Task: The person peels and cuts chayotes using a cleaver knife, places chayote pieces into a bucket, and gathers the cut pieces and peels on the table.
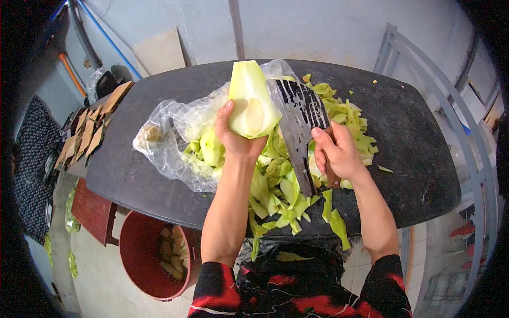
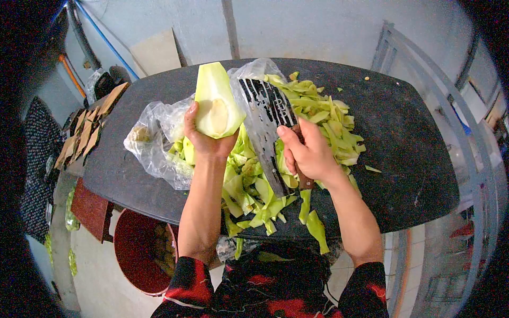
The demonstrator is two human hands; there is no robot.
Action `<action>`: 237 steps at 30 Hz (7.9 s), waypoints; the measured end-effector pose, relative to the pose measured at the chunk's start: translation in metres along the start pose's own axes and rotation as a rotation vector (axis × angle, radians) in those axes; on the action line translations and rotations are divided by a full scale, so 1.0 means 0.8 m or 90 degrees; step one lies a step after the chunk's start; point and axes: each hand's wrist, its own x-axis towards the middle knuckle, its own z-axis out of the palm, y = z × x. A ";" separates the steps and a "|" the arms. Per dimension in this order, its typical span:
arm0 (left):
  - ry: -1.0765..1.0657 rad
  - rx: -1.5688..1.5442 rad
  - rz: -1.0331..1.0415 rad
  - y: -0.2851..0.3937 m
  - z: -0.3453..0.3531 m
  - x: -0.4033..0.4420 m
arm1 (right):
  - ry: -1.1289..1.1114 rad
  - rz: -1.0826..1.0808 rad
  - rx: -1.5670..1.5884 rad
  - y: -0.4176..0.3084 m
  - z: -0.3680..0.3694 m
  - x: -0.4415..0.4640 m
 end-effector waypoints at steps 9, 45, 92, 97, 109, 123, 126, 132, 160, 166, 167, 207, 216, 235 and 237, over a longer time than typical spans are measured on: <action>0.003 0.048 -0.140 0.007 0.024 -0.007 | 0.029 -0.011 0.026 0.006 0.001 0.002; -0.023 0.050 -0.121 -0.013 0.026 -0.018 | 0.018 -0.043 0.000 -0.002 -0.001 -0.001; 0.045 0.122 0.293 -0.014 0.006 0.005 | 0.071 -0.500 -0.701 0.000 0.075 -0.032; -0.003 0.114 0.310 -0.011 -0.007 0.009 | 0.070 -0.500 -0.711 0.002 0.074 -0.033; -0.021 0.164 0.368 -0.021 0.013 -0.002 | 0.063 -0.474 -0.704 0.005 0.071 -0.033; -0.028 0.106 0.285 -0.026 0.017 -0.007 | 0.109 -0.515 -0.723 0.011 0.081 -0.013; -0.076 0.030 0.245 -0.027 0.018 -0.008 | 0.114 -0.510 -0.737 0.013 0.081 -0.012; 0.020 0.170 0.309 -0.029 0.018 -0.008 | 0.117 -0.471 -0.735 0.009 0.087 -0.012; -0.031 0.478 0.114 -0.018 -0.021 0.016 | 0.085 -0.191 -0.295 -0.013 0.011 0.031; -0.002 0.266 -0.049 -0.013 -0.029 0.019 | 0.149 -0.144 -0.265 0.001 0.003 0.041; -0.002 0.267 -0.049 -0.011 -0.030 0.019 | 0.149 -0.137 -0.263 0.001 0.002 0.042; 0.001 0.274 0.342 -0.006 0.006 0.008 | 0.029 -0.239 -0.702 -0.008 0.093 -0.025; -0.099 0.137 0.098 0.005 0.002 0.007 | 0.053 -0.162 -0.410 -0.043 0.067 -0.029; -0.230 -0.024 -0.059 0.014 0.005 0.003 | -0.083 -0.041 0.024 -0.005 0.010 -0.005; -0.210 -0.048 -0.078 0.010 0.000 0.001 | -0.086 -0.047 0.021 -0.003 0.011 -0.004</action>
